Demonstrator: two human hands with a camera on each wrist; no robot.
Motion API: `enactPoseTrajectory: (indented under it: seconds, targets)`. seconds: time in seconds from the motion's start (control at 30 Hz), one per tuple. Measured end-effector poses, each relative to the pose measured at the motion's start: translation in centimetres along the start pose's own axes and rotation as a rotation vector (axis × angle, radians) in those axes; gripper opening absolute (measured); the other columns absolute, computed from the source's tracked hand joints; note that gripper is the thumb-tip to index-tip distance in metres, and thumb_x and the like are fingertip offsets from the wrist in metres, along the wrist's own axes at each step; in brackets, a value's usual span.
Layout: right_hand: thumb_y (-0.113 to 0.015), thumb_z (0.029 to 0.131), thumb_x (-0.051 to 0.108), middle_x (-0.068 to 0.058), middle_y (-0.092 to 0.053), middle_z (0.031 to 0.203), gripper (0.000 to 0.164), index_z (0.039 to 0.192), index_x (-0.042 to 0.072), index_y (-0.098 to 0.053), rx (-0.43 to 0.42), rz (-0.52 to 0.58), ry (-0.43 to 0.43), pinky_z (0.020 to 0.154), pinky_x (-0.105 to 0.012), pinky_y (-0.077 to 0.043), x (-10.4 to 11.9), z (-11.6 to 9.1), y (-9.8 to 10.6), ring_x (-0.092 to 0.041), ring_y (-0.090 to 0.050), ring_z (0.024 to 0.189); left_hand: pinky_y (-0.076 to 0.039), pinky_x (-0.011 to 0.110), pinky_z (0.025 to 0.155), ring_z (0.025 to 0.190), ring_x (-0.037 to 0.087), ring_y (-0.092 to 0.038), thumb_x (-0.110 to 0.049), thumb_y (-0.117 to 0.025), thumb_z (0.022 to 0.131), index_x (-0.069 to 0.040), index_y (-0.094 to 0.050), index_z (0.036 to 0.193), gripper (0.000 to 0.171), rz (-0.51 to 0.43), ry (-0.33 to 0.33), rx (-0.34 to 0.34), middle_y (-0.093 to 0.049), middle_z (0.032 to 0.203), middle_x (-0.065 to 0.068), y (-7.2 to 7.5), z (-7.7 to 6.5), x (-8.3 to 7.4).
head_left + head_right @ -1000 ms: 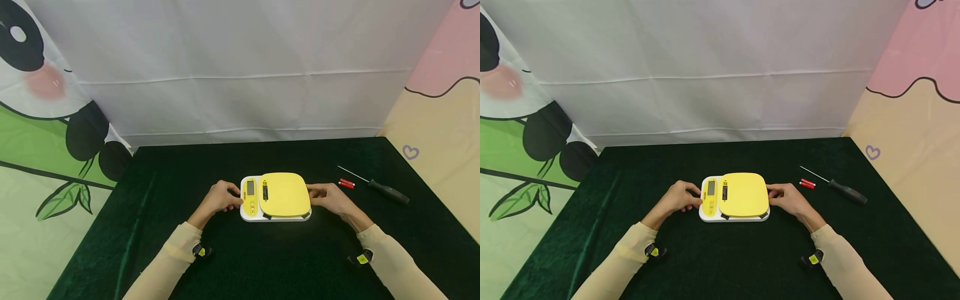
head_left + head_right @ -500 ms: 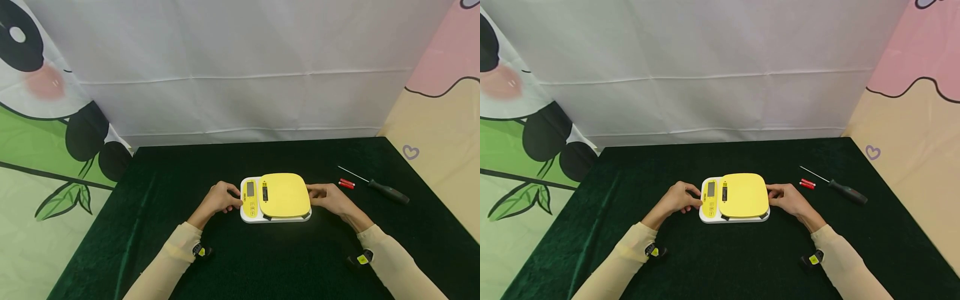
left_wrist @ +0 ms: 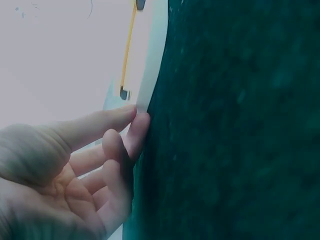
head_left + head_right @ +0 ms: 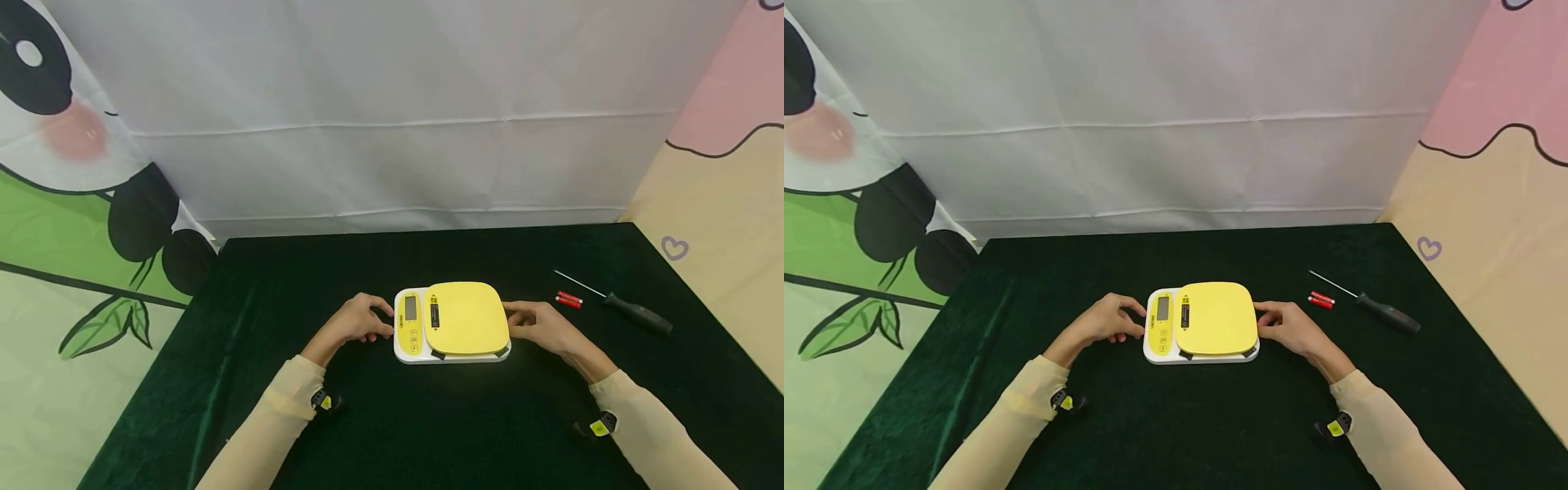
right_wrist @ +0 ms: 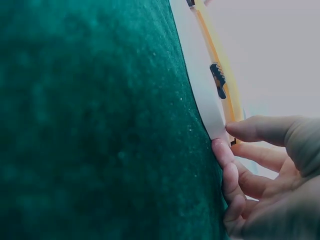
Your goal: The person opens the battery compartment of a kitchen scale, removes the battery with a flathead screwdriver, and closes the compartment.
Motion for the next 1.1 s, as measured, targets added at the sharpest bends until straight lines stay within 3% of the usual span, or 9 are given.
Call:
enactPoseTrajectory:
  seconds: [0.3,0.53,0.8,0.97,1.1]
  targets:
    - [-0.065,0.092,0.017,-0.008,-0.065,0.093,0.055,0.139,-0.006,-0.046,0.054,-0.015,-0.032,0.071,-0.030,-0.046,0.7,-1.5,-0.7,-0.022,-0.055,0.082,-0.048,0.024,0.053,0.064,0.018,-0.062,-0.013,-0.077,0.084,-0.020,-0.056,0.129,0.050,0.141,-0.060,0.030,-0.066,0.084,0.005,1.5,2.0,-0.8]
    - [-0.067,0.090,0.018,-0.007,-0.062,0.088,0.056,0.135,-0.008,-0.048,0.060,-0.006,-0.082,0.066,-0.028,-0.046,1.4,-2.9,-1.6,-0.019,-0.055,0.076,-0.049,0.026,0.056,0.065,0.018,-0.060,-0.010,-0.076,0.085,-0.022,-0.052,0.138,0.060,0.183,-0.076,0.122,-0.063,0.089,0.008,2.2,3.6,-1.6]
    - [-0.073,0.084,0.021,-0.004,-0.063,0.084,0.054,0.127,-0.005,-0.054,-0.013,-0.044,-0.160,0.061,-0.029,-0.046,2.0,-3.4,-3.1,-0.019,-0.056,0.070,-0.045,0.024,0.053,0.060,0.015,-0.053,-0.009,-0.075,0.085,-0.023,-0.053,0.138,0.059,0.219,-0.094,0.180,-0.060,0.084,0.007,2.5,4.9,-1.9]
    - [-0.076,0.082,0.022,-0.004,-0.061,0.082,0.051,0.122,-0.002,-0.056,-0.067,-0.096,-0.225,0.059,-0.030,-0.046,2.2,-3.2,-3.8,-0.017,-0.055,0.066,-0.042,0.023,0.050,0.056,0.014,-0.049,-0.010,-0.076,0.085,-0.023,-0.053,0.138,0.059,0.230,-0.141,0.193,-0.057,0.078,0.006,2.4,5.1,-1.6]
    - [-0.075,0.083,0.022,-0.005,-0.060,0.083,0.047,0.120,-0.001,-0.056,-0.090,-0.113,-0.229,0.059,-0.030,-0.046,2.1,-3.0,-3.8,-0.017,-0.054,0.066,-0.042,0.022,0.050,0.055,0.014,-0.049,-0.011,-0.075,0.086,-0.022,-0.053,0.138,0.058,0.239,-0.178,0.188,-0.055,0.078,0.005,2.4,5.2,-1.4]
Point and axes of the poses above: each hand's wrist, its own z-axis towards the middle knuckle, its own y-axis out of the back of the hand, x = y × z, the point moved 1 cm from there along z, towards the middle knuckle
